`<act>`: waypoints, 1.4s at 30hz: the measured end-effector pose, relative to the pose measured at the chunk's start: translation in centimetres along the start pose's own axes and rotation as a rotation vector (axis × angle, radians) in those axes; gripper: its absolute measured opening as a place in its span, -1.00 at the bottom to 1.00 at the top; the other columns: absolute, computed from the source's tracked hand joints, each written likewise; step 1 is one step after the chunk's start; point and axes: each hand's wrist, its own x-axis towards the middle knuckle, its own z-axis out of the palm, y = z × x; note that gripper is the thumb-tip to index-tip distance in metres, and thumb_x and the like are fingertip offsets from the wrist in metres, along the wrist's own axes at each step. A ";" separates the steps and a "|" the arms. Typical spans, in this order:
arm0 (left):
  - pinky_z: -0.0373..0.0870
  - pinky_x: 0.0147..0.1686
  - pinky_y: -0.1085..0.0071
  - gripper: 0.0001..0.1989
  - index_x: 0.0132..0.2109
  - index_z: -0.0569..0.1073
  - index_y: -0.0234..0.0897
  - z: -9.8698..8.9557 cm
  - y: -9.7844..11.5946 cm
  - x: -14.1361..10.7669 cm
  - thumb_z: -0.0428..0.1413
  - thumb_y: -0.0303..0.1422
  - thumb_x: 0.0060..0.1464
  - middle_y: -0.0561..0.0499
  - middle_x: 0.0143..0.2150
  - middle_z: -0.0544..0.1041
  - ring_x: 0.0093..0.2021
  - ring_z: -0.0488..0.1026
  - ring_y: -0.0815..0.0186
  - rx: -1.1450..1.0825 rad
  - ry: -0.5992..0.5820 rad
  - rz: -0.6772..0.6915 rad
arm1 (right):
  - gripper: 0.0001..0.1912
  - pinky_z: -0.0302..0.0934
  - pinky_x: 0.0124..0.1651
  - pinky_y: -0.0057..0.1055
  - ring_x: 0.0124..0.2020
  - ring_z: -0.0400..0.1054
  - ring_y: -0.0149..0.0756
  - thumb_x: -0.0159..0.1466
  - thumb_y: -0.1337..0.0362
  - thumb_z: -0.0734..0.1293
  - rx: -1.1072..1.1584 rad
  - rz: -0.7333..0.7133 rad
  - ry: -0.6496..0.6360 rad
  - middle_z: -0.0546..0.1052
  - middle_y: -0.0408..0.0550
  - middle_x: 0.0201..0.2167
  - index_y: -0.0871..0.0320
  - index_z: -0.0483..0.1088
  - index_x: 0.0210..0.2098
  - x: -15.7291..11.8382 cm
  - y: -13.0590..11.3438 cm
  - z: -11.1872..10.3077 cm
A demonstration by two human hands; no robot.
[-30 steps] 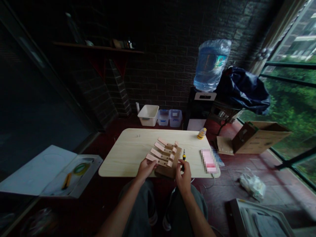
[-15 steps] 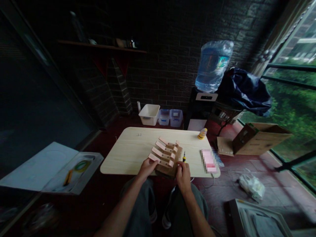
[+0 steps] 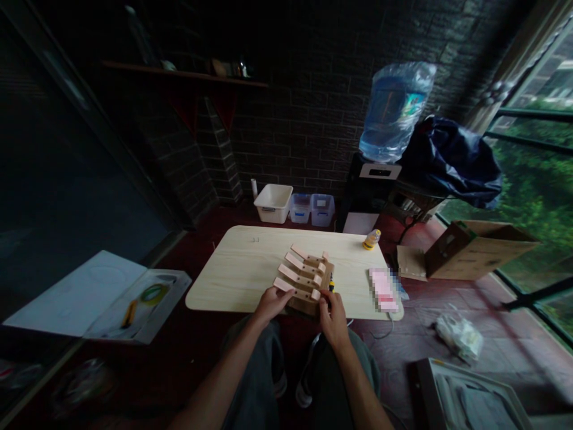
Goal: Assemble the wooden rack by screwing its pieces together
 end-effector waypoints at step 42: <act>0.46 0.05 0.27 -0.53 -0.04 0.63 -0.32 0.7 -0.8 -0.4 0.20 -0.02 0.09 -0.19 -0.04 0.68 0.01 0.60 0.05 0.012 -0.122 0.062 | -0.60 0.23 0.10 -0.11 -0.02 0.37 -0.07 0.41 -0.03 0.20 -0.003 0.070 0.061 0.54 0.09 -0.11 0.12 0.48 -0.05 2.7 2.7 -0.1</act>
